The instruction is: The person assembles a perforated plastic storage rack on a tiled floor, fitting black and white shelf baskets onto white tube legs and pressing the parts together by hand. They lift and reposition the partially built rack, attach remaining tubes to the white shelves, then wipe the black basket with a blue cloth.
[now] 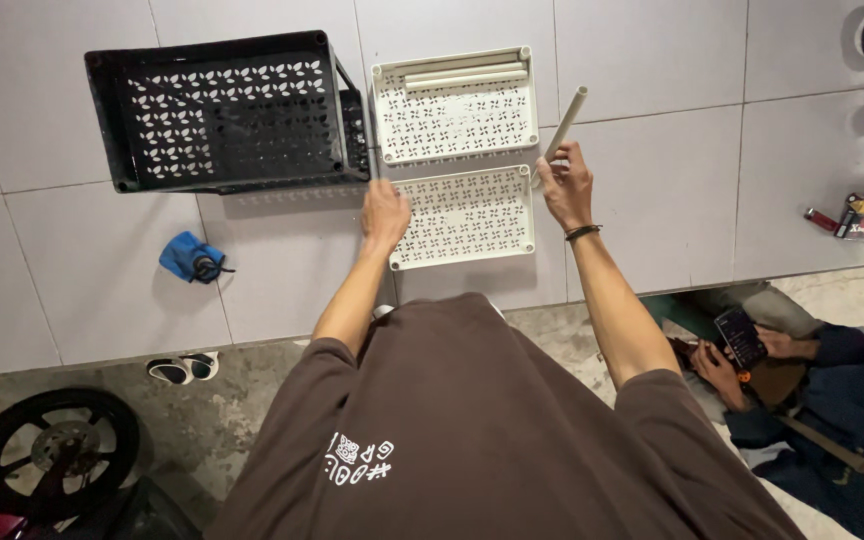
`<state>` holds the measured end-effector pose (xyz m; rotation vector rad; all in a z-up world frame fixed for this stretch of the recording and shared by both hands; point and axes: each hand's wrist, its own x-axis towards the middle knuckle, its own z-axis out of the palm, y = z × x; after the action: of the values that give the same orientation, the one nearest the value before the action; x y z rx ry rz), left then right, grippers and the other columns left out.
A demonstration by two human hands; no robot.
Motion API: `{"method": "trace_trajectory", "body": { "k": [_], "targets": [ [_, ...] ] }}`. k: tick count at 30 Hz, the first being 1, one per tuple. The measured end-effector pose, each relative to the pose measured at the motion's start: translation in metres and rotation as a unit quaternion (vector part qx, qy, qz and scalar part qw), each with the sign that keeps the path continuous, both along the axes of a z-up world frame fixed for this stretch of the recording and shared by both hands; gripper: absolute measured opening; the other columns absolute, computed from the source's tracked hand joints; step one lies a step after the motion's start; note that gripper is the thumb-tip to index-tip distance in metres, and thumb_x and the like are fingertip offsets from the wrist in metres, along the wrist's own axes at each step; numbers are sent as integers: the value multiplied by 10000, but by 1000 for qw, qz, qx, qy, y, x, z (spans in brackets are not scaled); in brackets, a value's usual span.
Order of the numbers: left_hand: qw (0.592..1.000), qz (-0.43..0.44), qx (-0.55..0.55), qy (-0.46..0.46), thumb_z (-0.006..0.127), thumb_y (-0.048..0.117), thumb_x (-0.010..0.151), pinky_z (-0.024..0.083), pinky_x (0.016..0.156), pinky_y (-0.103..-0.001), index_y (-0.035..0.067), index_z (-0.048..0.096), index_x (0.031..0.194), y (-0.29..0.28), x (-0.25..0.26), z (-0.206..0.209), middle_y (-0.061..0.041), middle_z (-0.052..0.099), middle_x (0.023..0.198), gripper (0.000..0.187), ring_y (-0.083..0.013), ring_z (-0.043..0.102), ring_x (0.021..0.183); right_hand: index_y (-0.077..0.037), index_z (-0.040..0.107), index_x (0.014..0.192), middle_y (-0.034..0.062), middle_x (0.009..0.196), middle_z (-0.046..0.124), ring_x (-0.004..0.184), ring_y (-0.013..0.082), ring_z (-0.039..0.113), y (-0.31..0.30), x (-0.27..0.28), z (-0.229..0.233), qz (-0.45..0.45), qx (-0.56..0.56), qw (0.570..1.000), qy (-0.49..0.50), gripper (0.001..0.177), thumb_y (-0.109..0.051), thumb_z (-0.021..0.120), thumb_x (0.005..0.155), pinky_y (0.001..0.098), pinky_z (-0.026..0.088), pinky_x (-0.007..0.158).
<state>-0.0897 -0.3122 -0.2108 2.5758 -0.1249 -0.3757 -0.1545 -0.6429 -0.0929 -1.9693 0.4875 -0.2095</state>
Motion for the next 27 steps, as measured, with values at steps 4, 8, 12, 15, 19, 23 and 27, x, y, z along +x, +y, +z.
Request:
{"method": "trace_trajectory", "body": {
  "k": [4, 8, 12, 15, 19, 23, 27],
  "targets": [
    [984, -130, -20, -121, 704, 183, 870, 513, 843, -478, 44, 614, 999, -28, 21, 12, -144, 608, 1017, 210, -343, 606, 995, -55, 561, 1137, 97, 990, 773, 917, 211, 792, -10, 9, 1, -13, -59, 998, -13, 243, -121, 746, 995, 342, 633, 760],
    [958, -216, 41, -183, 627, 83, 864, 526, 834, -440, 80, 654, 1034, -45, 51, -13, -108, 628, 1017, 173, -308, 621, 1000, -58, 567, 1234, 108, 1016, 773, 951, 229, 785, -23, 26, -9, -37, -65, 997, -16, 306, -131, 740, 993, 338, 640, 792],
    [950, -251, 101, -155, 575, 128, 914, 531, 835, -439, 139, 675, 940, -46, 67, -48, -68, 652, 955, 103, -274, 643, 972, -40, 596, 1215, 109, 1032, 766, 979, 233, 799, -30, 38, -21, -53, -54, 996, -37, 267, -106, 738, 999, 340, 646, 818],
    [936, -280, 152, -152, 546, 125, 934, 548, 796, -439, 136, 681, 989, -45, 72, -65, -66, 672, 968, 146, -266, 668, 970, -25, 594, 1198, 101, 1054, 761, 989, 232, 792, -32, 41, -27, -44, -18, 996, -77, 243, -67, 719, 994, 337, 651, 872],
    [944, -277, 150, -96, 531, 115, 950, 576, 790, -445, 130, 679, 1014, -40, 71, -71, -84, 687, 1003, 162, -290, 691, 994, -23, 605, 1171, 107, 1062, 749, 1013, 225, 782, -31, 44, -28, -38, -13, 996, -80, 203, -40, 710, 999, 330, 658, 907],
    [954, -262, 129, -75, 529, 106, 931, 580, 758, -472, 124, 689, 1011, -42, 71, -72, -101, 701, 996, 179, -340, 699, 924, -29, 625, 1178, 105, 1042, 758, 995, 217, 784, -36, 43, -23, -52, -23, 997, -52, 203, -45, 714, 997, 327, 648, 879],
    [950, -263, 151, -68, 533, 93, 968, 597, 758, -459, 107, 699, 971, -28, 69, -74, -115, 714, 973, 166, -344, 721, 882, -36, 620, 1197, 107, 1064, 748, 1004, 217, 779, -32, 42, -24, -35, -17, 997, -61, 221, -48, 713, 996, 322, 647, 878]
  ]
}}
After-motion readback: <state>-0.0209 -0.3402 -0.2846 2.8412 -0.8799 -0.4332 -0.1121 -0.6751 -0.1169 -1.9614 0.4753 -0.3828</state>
